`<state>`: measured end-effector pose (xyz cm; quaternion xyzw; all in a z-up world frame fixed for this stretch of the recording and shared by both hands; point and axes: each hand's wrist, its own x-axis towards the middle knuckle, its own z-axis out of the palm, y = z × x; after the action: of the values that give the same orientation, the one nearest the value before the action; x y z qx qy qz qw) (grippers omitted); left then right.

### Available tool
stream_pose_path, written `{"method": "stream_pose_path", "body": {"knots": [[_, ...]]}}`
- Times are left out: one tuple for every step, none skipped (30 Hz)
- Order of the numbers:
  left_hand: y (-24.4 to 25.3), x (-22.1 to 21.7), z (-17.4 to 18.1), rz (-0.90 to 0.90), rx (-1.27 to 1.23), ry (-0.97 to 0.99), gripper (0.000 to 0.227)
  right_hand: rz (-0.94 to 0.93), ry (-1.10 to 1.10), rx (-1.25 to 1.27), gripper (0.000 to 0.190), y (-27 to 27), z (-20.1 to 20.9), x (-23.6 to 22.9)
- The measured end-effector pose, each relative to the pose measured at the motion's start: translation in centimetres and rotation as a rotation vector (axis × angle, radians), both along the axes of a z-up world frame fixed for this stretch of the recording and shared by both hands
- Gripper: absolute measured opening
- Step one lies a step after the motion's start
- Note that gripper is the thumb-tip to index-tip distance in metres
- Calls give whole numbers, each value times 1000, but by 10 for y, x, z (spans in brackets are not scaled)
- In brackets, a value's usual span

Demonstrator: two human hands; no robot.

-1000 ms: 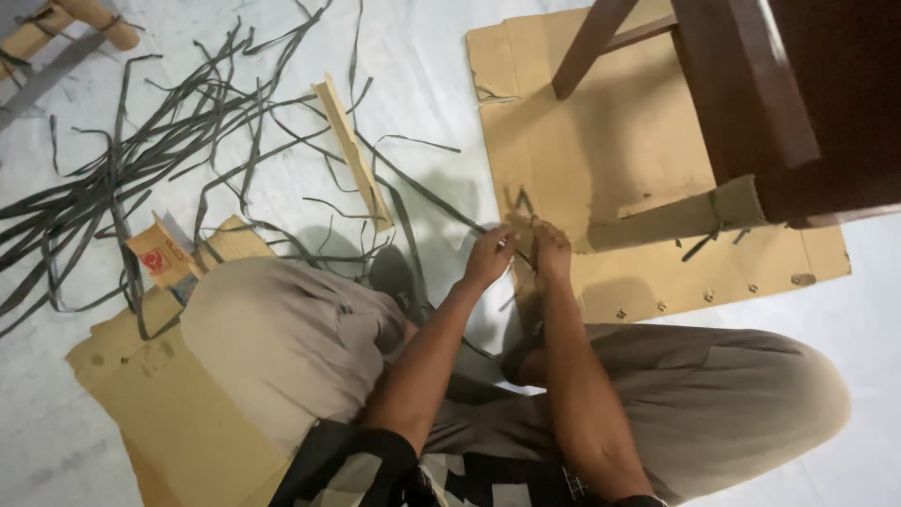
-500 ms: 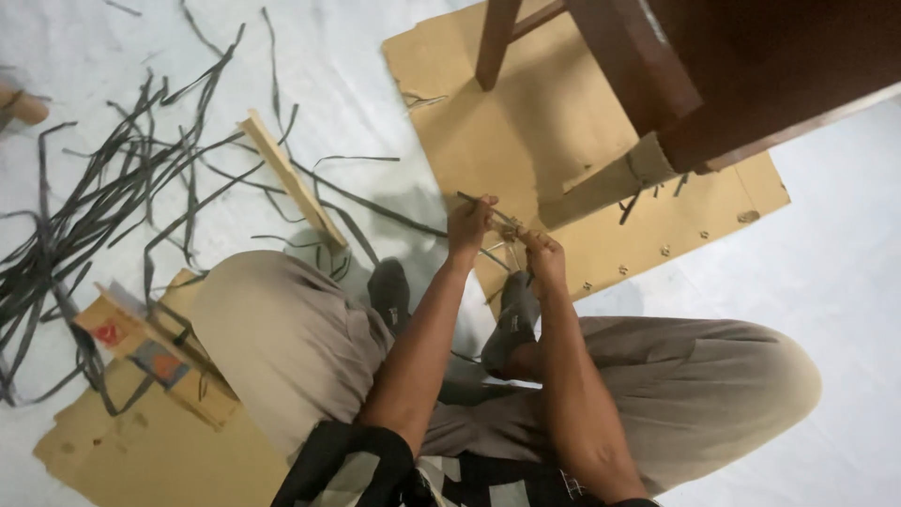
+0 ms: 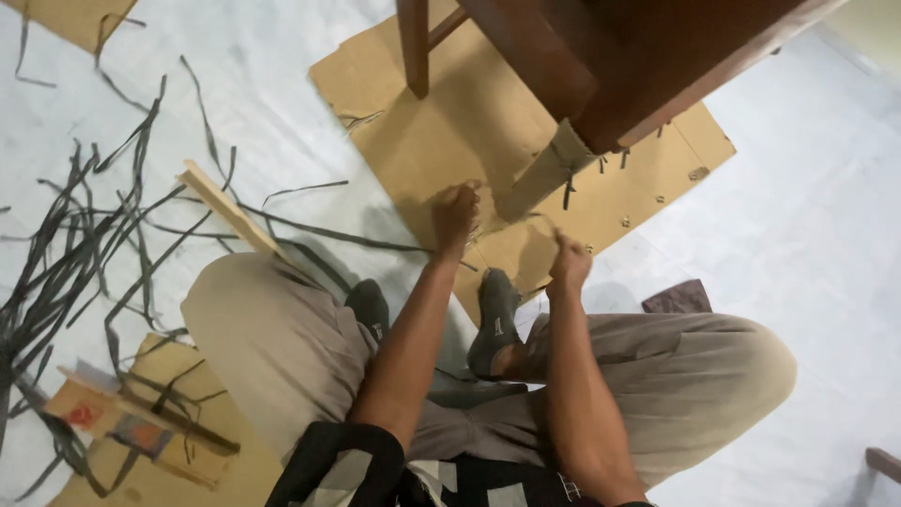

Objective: Wrapping the legs of a wooden chair with cardboard and plastic straps for protection.

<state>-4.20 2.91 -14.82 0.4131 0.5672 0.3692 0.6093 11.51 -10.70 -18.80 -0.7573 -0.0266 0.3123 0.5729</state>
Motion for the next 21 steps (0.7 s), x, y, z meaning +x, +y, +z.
{"method": "stream_pose_path", "body": {"knots": [[3,5,-8,48,58,-45,32,-216,51,55,29,-3,-8,12],[6,9,-16,95,116,-91,28,-431,101,111,35,-7,-16,23],[8,13,-14,86,118,-92,28,-440,100,114,35,-5,-23,36],[10,18,-12,32,382,-20,23,-510,74,168,32,-3,-31,48],[10,22,-10,-25,646,51,18,-580,48,222,31,-3,-38,60],[10,29,-3,-35,647,49,18,-591,48,223,31,7,-6,53],[12,33,5,-115,612,-38,21,-523,41,275,29,18,27,46],[13,38,12,-195,575,-123,27,-456,33,326,29,30,59,38],[17,41,19,-204,574,-124,27,-465,33,325,29,40,78,35],[21,44,26,-245,629,-114,31,-342,-3,342,27,50,97,33],[26,47,34,-282,688,-104,36,-217,-40,360,24,63,117,31],[29,46,46,-288,690,-105,36,-223,-40,362,24,69,106,42],[33,44,58,-402,768,-134,47,-53,-74,294,23,78,95,51],[37,42,71,-517,844,-163,58,115,-107,224,23,86,83,61],[42,45,64,-520,850,-163,58,112,-108,230,23,88,85,62],[48,48,57,-588,863,-209,60,134,-109,224,24,90,86,63],[52,51,48,-654,868,-255,61,158,-110,212,24,91,87,63],[54,49,57,-656,869,-254,61,156,-109,213,24,91,88,64],[55,48,66,-682,875,-123,43,194,-111,194,25,91,88,64],[56,46,75,-707,878,8,29,232,-112,176,26,91,89,64],[59,45,67,-706,877,8,29,233,-112,175,26,91,90,64]]}}
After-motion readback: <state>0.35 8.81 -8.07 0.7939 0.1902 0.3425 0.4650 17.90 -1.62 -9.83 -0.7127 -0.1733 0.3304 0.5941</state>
